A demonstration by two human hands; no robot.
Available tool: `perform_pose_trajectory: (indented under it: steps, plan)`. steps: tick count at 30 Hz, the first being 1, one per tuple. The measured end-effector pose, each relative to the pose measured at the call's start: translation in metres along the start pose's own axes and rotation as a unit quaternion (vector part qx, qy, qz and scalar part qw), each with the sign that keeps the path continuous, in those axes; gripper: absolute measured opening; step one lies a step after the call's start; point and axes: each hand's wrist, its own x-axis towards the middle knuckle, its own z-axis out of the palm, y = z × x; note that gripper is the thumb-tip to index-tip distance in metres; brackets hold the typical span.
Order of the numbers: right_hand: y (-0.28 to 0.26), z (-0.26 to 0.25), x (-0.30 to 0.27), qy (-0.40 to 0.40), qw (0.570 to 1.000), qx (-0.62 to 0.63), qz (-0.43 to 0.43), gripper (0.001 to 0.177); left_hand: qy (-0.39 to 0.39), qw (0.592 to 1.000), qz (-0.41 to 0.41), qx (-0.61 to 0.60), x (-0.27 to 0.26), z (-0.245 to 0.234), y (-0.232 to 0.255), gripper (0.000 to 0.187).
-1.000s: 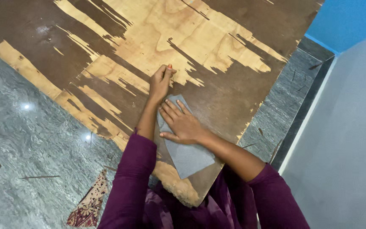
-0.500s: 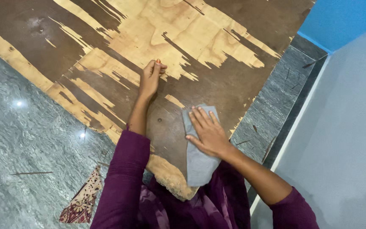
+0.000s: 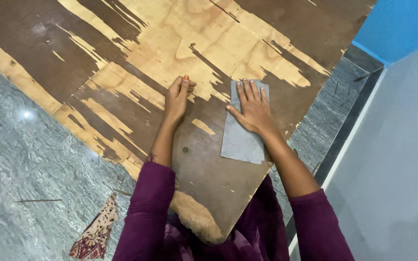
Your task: The person is sanding a wooden board using a sanding block. They move the sanding block back and forth across the surface to smooth it.
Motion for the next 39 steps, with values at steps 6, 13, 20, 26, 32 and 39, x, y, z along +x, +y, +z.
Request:
perform_pose_trajectory:
  steps: [6,13,20,26,32,39]
  plan:
    - [-0.059,0.011,0.016,-0.012,0.993,-0.003,-0.114,0.091,0.043,0.998,-0.027,-0.042,0.009,0.006,-0.004,0.043]
    - [-0.140,0.010,-0.017,-0.050,0.976,0.000,-0.211,0.088,0.022,0.997,-0.036,-0.062,0.015,-0.001,-0.016,0.045]
    - [-0.166,-0.008,-0.096,-0.046,0.952,0.040,-0.299,0.080,-0.006,0.999,0.008,-0.053,0.001,-0.002,-0.009,0.044]
    - [-0.139,-0.027,-0.155,-0.092,0.951,0.038,-0.293,0.076,-0.021,0.999,0.027,-0.005,-0.011,-0.004,0.003,0.044]
    - [-0.085,-0.033,-0.163,-0.076,0.975,-0.007,-0.208,0.078,-0.025,0.999,0.024,0.009,-0.009,-0.004,0.004,0.046]
    - [0.016,-0.019,-0.101,-0.017,0.999,0.003,-0.046,0.087,-0.024,0.997,0.007,0.067,-0.020,0.000,0.023,0.045]
